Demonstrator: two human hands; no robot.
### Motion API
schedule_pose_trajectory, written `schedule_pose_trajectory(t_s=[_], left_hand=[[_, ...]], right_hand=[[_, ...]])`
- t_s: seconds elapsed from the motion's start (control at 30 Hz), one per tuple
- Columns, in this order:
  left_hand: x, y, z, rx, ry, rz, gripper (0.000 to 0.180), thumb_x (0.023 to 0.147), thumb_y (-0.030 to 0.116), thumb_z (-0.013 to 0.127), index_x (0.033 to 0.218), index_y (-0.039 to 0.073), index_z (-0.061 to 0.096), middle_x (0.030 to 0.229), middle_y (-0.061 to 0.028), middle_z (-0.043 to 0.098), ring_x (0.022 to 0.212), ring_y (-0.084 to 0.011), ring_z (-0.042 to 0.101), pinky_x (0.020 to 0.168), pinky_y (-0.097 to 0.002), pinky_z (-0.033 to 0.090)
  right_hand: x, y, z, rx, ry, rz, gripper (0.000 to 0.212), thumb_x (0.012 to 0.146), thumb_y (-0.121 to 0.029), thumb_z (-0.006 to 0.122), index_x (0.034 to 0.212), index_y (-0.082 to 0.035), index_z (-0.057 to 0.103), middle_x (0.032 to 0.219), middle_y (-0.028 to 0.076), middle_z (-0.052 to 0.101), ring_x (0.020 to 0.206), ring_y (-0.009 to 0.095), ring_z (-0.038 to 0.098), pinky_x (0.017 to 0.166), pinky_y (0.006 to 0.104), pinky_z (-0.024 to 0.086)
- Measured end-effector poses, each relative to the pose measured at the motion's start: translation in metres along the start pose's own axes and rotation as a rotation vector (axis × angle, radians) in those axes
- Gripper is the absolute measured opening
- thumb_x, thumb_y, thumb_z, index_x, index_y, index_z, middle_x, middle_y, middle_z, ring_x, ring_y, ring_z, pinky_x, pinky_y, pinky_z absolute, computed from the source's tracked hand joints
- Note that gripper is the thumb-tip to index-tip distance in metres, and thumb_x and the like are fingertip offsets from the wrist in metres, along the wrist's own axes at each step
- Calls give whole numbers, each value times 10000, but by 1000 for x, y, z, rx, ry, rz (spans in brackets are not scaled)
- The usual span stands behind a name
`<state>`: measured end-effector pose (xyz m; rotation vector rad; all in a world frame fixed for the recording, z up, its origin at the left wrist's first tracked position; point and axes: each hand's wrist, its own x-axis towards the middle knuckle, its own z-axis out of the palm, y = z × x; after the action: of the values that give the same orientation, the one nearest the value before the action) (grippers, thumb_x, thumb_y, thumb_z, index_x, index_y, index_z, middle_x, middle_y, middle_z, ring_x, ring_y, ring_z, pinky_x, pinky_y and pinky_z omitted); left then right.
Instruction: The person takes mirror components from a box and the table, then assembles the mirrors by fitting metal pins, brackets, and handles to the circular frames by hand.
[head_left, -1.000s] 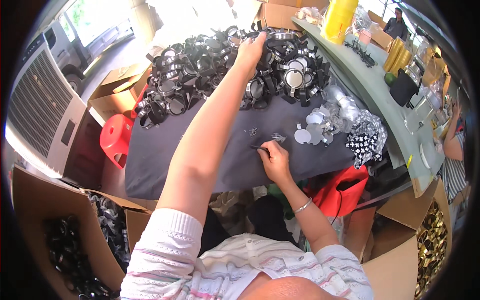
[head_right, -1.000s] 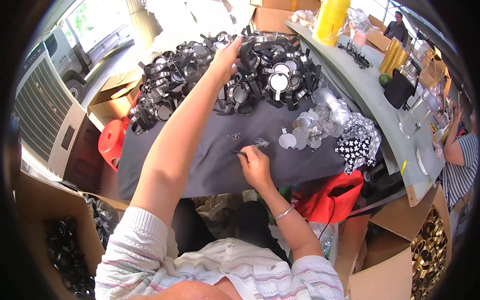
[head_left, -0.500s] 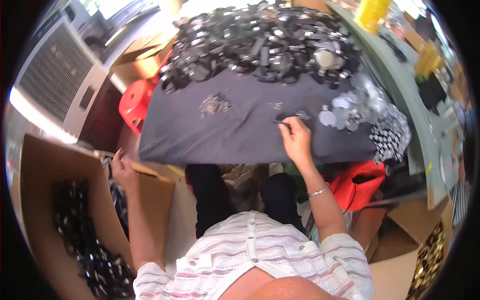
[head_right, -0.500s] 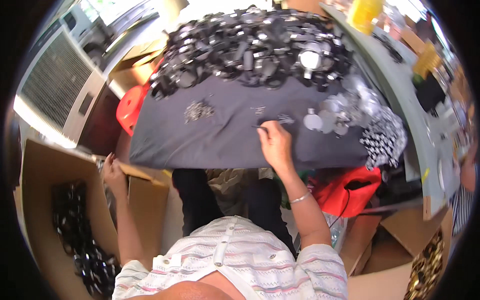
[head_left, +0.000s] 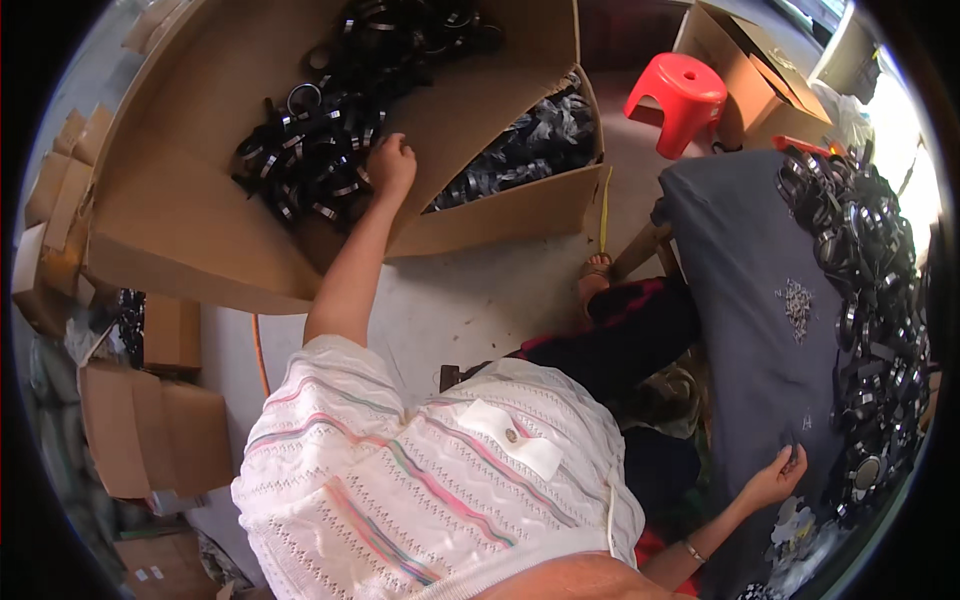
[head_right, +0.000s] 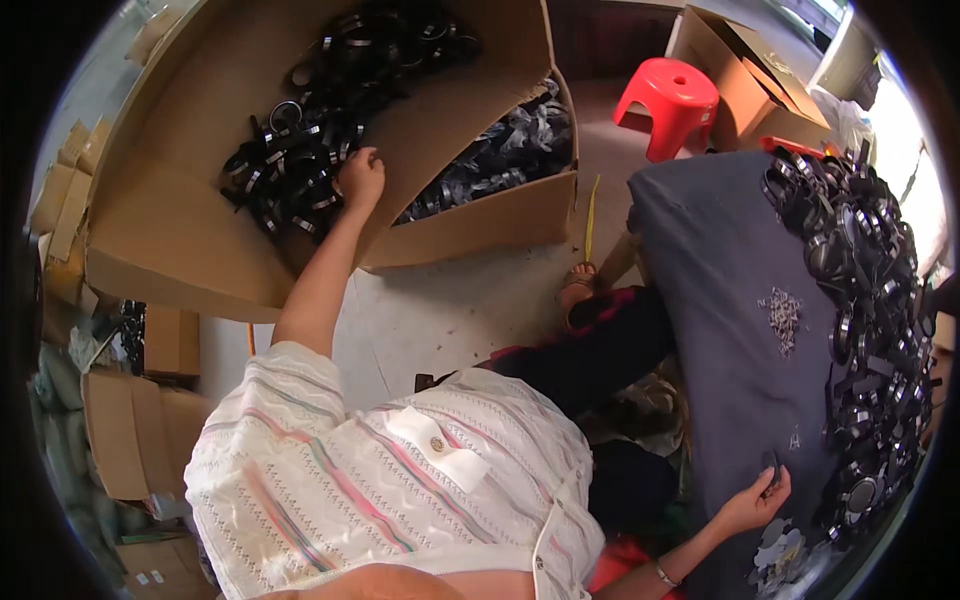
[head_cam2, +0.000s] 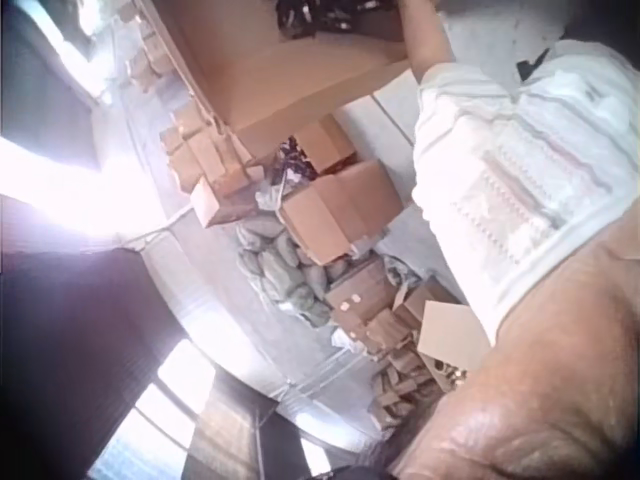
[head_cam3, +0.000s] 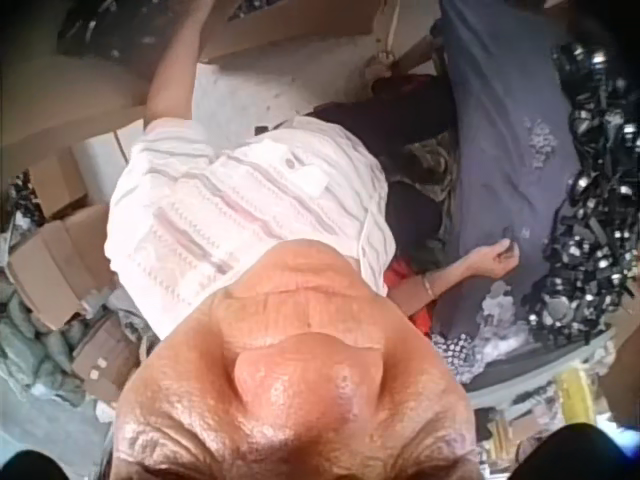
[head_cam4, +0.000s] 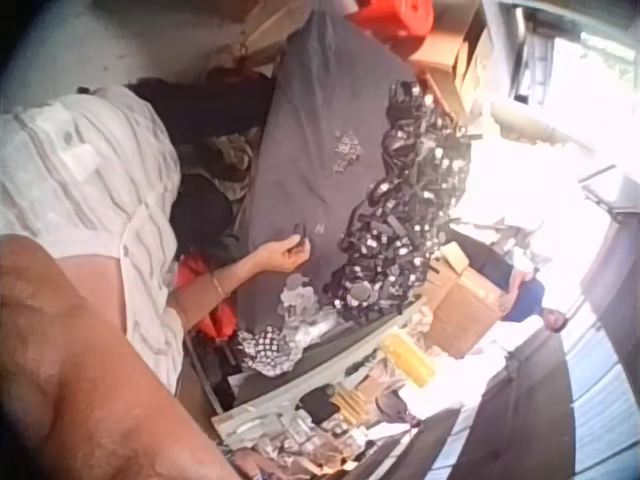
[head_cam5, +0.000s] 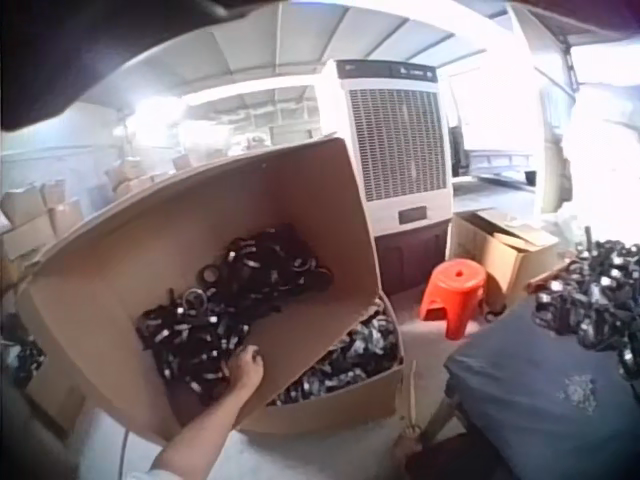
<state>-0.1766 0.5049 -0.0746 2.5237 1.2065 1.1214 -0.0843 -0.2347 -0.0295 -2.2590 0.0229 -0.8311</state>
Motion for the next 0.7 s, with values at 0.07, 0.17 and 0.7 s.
schedule_pose_trajectory(t_s=[0.07,0.17,0.7], left_hand=[[5,11,2,217,104,178,202,708,161,618,898,95,637,915,-102,615,924,-304,564,787,-427,455],[16,32,-13,417,109,117,304,700,206,645,989,123,595,1017,-94,565,1034,-300,490,793,-489,426],[13,-47,7,287,-28,-324,507,693,154,584,1195,206,531,1157,-191,537,1155,-406,396,903,-479,410]], right_hand=[[1,2,0,-3,-7,-2,195,890,-85,562,1046,31,567,939,106,604,822,156,598,738,255,495],[-3,-3,-9,-59,-4,82,206,890,-92,560,1047,43,561,954,116,598,818,169,600,732,253,523],[-3,-9,1,-98,13,-19,202,888,-146,585,1011,13,593,875,75,604,743,154,553,686,274,455]])
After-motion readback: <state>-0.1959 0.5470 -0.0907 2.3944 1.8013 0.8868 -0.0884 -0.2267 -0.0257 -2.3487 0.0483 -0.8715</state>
